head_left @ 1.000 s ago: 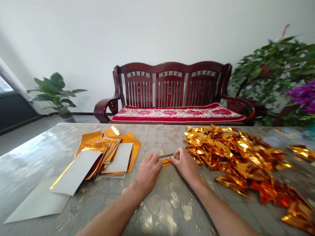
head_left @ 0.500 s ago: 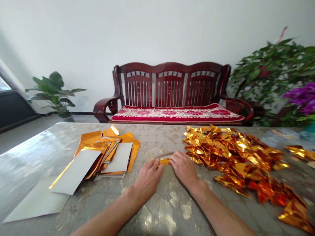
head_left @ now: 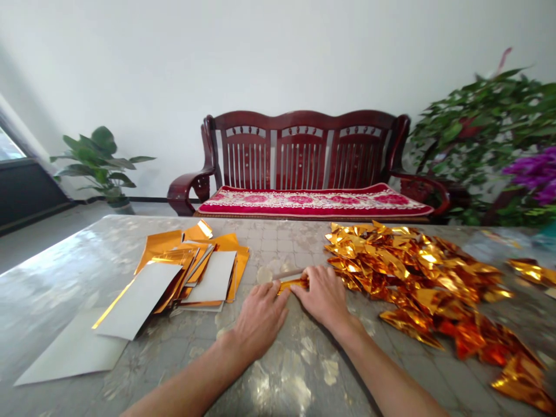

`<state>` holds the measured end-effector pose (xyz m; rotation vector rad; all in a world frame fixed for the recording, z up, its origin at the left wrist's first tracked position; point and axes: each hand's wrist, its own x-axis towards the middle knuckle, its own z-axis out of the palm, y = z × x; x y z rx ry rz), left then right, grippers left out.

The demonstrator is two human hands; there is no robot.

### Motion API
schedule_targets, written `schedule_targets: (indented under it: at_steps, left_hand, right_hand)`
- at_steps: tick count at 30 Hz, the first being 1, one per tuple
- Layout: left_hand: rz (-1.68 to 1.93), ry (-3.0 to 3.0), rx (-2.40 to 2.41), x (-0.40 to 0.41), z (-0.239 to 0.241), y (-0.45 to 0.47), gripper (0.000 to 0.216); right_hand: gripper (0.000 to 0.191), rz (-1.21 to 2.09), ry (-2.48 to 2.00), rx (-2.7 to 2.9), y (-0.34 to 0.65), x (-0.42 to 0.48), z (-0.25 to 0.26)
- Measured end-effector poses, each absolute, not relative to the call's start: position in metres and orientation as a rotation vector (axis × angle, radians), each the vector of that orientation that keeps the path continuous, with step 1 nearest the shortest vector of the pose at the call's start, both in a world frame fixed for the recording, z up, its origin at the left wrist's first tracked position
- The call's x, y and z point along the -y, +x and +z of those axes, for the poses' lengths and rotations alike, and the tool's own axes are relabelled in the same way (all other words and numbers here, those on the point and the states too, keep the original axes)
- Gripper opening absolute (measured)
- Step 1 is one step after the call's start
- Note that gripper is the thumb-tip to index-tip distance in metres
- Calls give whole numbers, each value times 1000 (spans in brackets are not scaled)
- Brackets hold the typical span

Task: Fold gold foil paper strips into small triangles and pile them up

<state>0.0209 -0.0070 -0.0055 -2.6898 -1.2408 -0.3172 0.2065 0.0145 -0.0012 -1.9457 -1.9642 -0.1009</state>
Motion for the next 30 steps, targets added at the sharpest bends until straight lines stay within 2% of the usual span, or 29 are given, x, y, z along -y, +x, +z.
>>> schedule_targets:
  at_steps: [4,16,21,26,30]
  left_hand:
    - [-298,-2656,1247,9,-2,24,42]
    - [-250,-2645,1270,1,-2,14,30]
    - [-295,-2716,1269,-5,1,8,25]
    - [-306,-2745,1280,-11,2,9,18]
    - [-296,-2750,1271,-15,3,8,14]
  right_hand:
    - [24,-102,-1984,1952,201,-14,-1]
    - [11,-75,-2000,1996,220,-17,-4]
    - [8,-272,-1872,2058,222,-11,-4]
    - [16,-432,-1532,2321,214,-1,-1]
    - [12,-545,-1417,2418,207,-3,0]
